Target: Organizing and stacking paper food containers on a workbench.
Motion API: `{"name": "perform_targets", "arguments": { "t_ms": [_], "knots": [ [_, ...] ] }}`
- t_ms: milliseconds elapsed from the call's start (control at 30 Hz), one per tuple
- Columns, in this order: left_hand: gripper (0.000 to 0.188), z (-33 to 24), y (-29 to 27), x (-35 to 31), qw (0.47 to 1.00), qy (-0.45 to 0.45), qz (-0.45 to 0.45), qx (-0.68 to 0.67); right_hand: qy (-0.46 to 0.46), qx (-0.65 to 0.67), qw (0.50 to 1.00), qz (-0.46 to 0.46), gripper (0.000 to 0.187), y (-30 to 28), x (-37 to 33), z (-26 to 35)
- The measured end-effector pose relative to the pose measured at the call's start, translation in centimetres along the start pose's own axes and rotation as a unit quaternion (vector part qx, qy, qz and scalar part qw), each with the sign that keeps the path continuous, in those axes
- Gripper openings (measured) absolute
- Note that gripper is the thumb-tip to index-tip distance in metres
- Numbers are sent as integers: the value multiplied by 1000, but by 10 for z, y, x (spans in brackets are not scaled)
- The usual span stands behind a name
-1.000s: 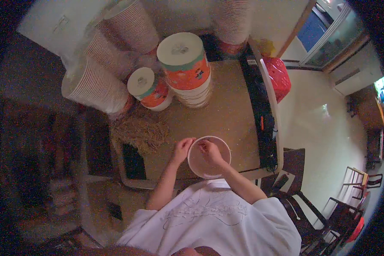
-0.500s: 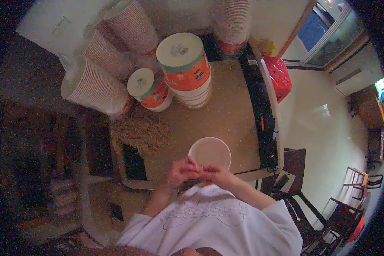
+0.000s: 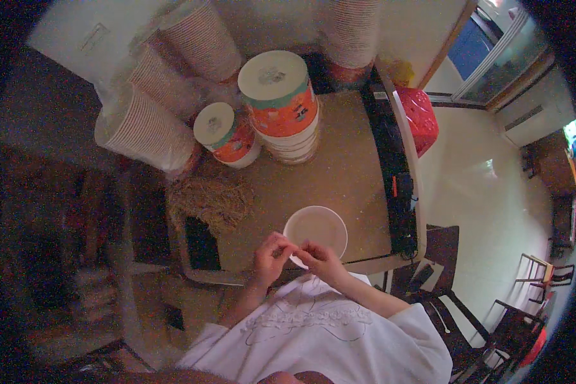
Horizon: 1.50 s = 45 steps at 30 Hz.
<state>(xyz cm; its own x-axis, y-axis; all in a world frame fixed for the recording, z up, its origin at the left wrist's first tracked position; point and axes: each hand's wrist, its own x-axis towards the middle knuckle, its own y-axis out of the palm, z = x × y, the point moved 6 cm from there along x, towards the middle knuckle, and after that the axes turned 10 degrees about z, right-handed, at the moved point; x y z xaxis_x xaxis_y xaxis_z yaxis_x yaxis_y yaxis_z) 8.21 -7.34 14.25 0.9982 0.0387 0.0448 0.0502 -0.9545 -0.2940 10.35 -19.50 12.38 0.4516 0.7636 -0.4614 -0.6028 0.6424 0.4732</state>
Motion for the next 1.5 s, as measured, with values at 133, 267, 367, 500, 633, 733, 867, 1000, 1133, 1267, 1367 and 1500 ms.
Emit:
{"name": "perform_targets", "arguments": {
  "t_ms": [133,267,367,500,633,733,867,1000,1133,1267,1367,1500],
  "knots": [
    [3,25,3,-3,971,-109,-7,-214,-25,41,999,-12,12,-2,6,-4],
    [12,27,10,-5,940,-123,57,-312,-7,96,995,5,12,-7,10,-16],
    [9,31,8,-5,960,-103,56,-254,-1,108,994,20,11,-6,11,-20],
    [5,40,9,-5,961,-140,21,-237,-44,51,996,-53,9,-7,15,-12],
    [7,28,8,1,998,-49,23,43,-211,-115,966,-91,7,-17,23,-8],
    [8,32,12,-2,996,-24,23,83,-163,-189,965,-88,6,-19,23,-9],
    [9,38,13,-3,996,-59,43,51,-110,-238,961,-85,9,-23,25,-16],
    [9,40,12,-1,996,-55,28,64,-140,-221,961,-90,8,-21,28,-13],
    [9,39,12,3,997,-72,36,4,-136,-170,973,-72,10,-33,34,-26],
    [8,48,13,3,992,-100,60,-41,-161,-128,977,-59,13,-38,38,-32],
    [8,60,14,3,986,-125,58,-99,-145,-110,982,-55,13,-35,38,-25],
    [8,63,11,7,986,-140,67,-65,-55,-58,994,-69,14,-40,39,-33]
  ]
}}
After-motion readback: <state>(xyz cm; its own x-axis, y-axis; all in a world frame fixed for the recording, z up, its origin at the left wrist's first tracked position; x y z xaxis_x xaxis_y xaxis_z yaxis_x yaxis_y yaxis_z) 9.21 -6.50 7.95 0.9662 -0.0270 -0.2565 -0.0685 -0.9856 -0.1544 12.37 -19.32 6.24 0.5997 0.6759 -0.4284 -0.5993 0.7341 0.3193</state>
